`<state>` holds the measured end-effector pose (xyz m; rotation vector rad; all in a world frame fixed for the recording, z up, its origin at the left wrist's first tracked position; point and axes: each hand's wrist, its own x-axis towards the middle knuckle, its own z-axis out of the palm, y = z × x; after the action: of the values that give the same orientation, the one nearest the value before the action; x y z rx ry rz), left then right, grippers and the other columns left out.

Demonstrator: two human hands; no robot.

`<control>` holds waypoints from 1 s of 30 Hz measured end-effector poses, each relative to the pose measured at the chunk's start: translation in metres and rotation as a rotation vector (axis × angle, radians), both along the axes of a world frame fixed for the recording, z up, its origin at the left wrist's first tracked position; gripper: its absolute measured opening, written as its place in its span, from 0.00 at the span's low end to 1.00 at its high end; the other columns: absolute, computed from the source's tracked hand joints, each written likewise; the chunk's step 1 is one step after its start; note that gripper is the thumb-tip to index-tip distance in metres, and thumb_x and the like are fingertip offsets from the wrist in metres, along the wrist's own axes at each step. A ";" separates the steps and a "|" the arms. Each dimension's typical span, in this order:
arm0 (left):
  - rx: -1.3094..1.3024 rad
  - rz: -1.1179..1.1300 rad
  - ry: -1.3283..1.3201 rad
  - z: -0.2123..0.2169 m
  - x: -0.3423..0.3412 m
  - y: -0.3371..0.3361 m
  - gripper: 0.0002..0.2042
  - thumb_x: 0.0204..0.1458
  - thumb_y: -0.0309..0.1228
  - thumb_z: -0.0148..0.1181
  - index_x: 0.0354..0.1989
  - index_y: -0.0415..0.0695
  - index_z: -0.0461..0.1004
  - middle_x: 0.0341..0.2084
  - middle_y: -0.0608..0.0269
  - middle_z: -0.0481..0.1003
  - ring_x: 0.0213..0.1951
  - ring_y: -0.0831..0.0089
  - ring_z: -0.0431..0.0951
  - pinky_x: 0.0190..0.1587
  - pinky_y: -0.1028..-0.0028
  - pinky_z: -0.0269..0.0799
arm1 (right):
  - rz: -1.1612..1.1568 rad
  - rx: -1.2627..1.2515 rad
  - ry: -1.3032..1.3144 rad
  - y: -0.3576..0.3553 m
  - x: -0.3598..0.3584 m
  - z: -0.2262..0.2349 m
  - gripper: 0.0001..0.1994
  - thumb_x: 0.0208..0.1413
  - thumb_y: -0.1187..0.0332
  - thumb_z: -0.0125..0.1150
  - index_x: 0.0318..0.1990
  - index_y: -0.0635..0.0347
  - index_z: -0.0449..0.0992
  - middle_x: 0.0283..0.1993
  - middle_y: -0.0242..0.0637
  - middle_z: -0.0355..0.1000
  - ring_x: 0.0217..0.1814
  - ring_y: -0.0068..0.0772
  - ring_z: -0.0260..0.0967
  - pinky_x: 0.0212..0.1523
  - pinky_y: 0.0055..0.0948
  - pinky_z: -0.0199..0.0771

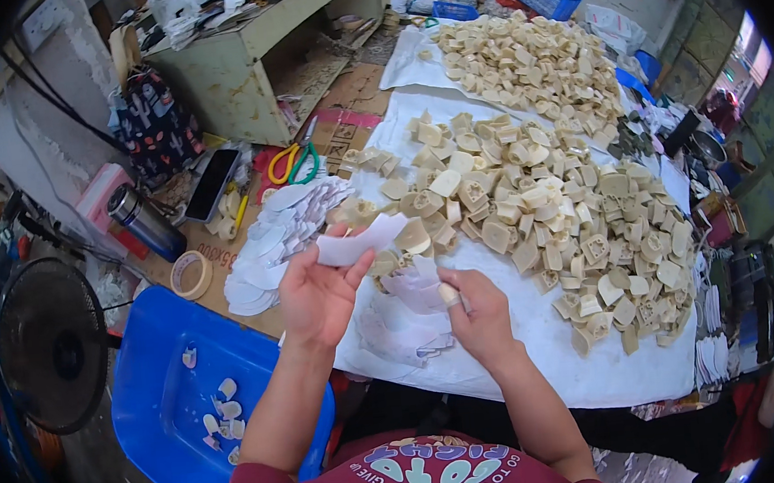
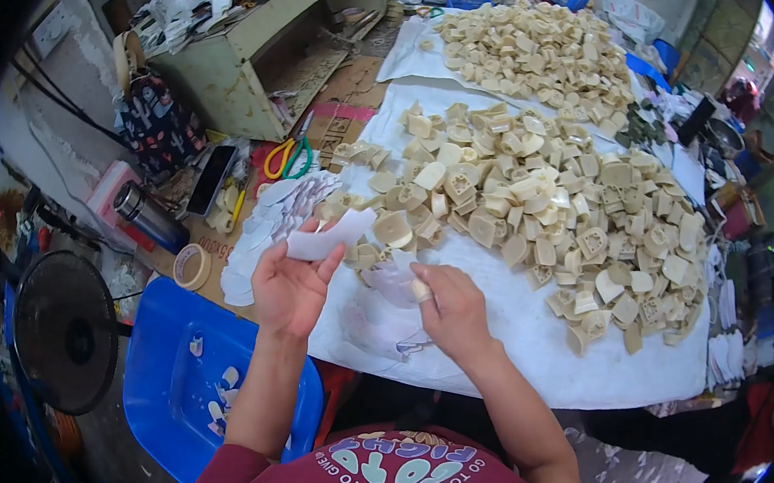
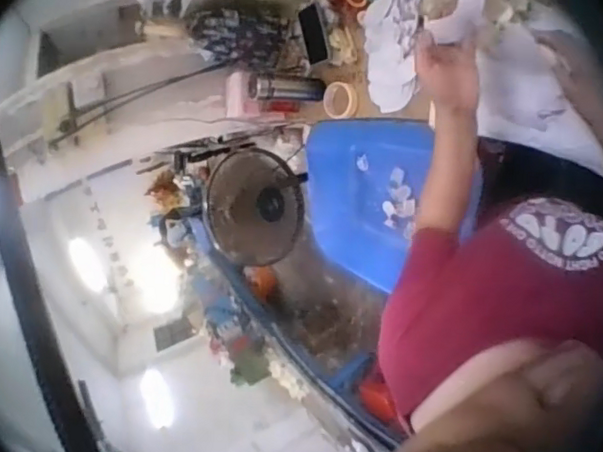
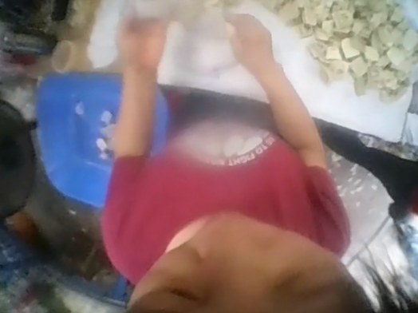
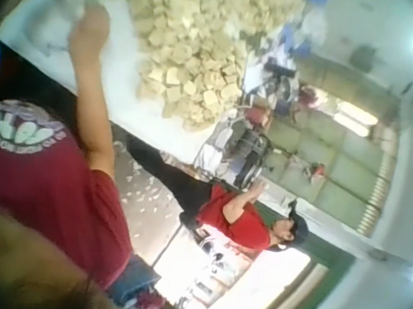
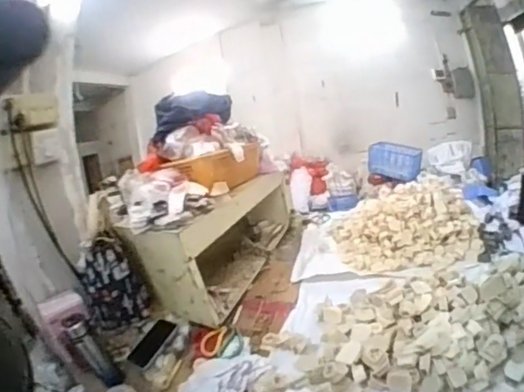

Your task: The person repeatedly picks up small beige plastic components and thin white sheets from a table. They insert the plastic parts into the sheets, fold the sheets around the parts, and place the finished units into a blue bin. The process is repetitive and involves handling items one at a time.

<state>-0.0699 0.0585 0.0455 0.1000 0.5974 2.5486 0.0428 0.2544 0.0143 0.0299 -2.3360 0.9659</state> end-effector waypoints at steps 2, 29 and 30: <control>-0.091 0.050 -0.019 -0.007 0.012 0.002 0.18 0.59 0.30 0.47 0.54 0.30 0.64 0.55 0.39 0.66 0.59 0.52 0.67 0.61 0.57 0.67 | -0.083 0.005 -0.039 0.016 -0.002 -0.004 0.14 0.45 0.81 0.57 0.41 0.63 0.76 0.35 0.44 0.73 0.37 0.46 0.72 0.38 0.37 0.72; -0.515 -0.095 0.440 -0.041 0.009 0.188 0.21 0.64 0.41 0.46 0.57 0.38 0.68 0.53 0.59 0.70 0.54 0.72 0.70 0.57 0.69 0.64 | -0.258 0.131 -0.101 0.102 0.026 0.003 0.18 0.39 0.80 0.60 0.44 0.60 0.74 0.41 0.40 0.70 0.42 0.44 0.70 0.41 0.37 0.72; -0.504 -0.110 0.454 -0.043 0.008 0.193 0.20 0.64 0.41 0.46 0.56 0.39 0.68 0.53 0.60 0.70 0.53 0.72 0.70 0.57 0.69 0.64 | -0.280 0.077 -0.112 0.104 0.035 -0.001 0.19 0.40 0.79 0.61 0.44 0.61 0.74 0.41 0.40 0.70 0.43 0.43 0.71 0.41 0.36 0.73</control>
<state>-0.0622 0.2518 0.0022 0.5219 1.3452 2.1975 0.0777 0.3587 0.0135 -0.3197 -2.3966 0.7551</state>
